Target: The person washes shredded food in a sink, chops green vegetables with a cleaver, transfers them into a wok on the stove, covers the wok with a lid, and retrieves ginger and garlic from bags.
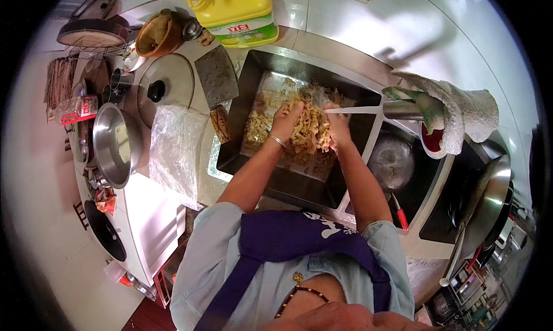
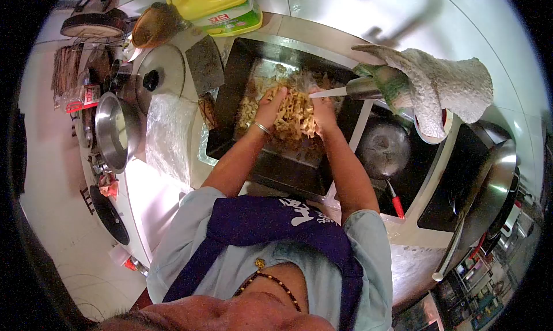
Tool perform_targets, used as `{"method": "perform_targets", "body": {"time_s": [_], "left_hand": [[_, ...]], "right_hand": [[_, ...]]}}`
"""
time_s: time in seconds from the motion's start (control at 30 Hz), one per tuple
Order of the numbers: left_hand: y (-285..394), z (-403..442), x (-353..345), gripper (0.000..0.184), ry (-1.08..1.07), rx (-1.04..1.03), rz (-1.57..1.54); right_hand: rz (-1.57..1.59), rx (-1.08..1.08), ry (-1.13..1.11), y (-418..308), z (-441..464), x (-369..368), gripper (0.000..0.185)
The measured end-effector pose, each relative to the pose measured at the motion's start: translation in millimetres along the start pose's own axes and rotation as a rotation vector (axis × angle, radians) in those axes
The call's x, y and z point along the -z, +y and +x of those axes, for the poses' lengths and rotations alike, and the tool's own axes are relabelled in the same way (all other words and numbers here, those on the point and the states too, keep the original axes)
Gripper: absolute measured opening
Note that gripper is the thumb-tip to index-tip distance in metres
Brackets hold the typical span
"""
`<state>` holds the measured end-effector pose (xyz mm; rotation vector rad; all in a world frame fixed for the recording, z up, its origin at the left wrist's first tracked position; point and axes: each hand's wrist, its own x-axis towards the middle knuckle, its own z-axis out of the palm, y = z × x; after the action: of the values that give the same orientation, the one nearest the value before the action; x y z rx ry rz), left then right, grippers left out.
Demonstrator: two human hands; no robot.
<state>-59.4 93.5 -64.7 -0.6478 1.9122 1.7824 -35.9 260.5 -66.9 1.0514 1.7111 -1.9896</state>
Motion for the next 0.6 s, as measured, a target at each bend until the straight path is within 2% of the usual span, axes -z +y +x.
{"method": "perform_targets", "body": {"time_s": [0.03,0.07,0.17,0.27,0.33,0.37,0.43,0.47,0.5,0.53,0.57,0.6], "left_hand": [[2,3,1,0.067,0.067,0.027,0.129],[4,4,2,0.071,0.029,0.061,0.185],[19,6,6,0.080,-0.032,0.148,0.298],[18,13,3,0.079,0.028,0.200,0.249],[21,12,0,0.076,0.074,0.213,0.155],[23,11,0,0.075,0.000,0.145,0.138],[32,2,1,0.073,-0.145,0.010,0.105],[39,0,3,0.072,-0.273,-0.078,0.241],[38,5,7,0.070,-0.322,-0.066,0.286],[34,14,11,0.067,-0.370,-0.055,0.329],[27,23,13,0.064,-0.419,-0.043,0.370],[26,25,11,0.056,-0.325,-0.079,0.363]], "right_hand": [[0.011,-0.037,-0.015,-10,-6,-3,0.067],[0.258,-0.084,-0.050,-18,-17,-7,0.061],[0.103,0.087,0.022,-16,-17,-13,0.064],[-0.209,0.150,-0.082,-2,-19,-18,0.066],[-0.106,0.124,-0.348,-25,-43,-18,0.079],[-0.053,0.112,-0.480,-35,-50,-17,0.086],[0.011,0.023,-0.473,-33,-45,-13,0.081],[0.006,-0.005,-0.458,-26,-40,-11,0.080],[0.000,-0.034,-0.444,-23,-36,-9,0.078],[0.105,-0.061,-0.534,-24,-37,-9,0.072],[0.112,-0.019,-0.489,-25,-40,-10,0.069],[0.120,0.025,-0.445,-27,-44,-13,0.066]]}}
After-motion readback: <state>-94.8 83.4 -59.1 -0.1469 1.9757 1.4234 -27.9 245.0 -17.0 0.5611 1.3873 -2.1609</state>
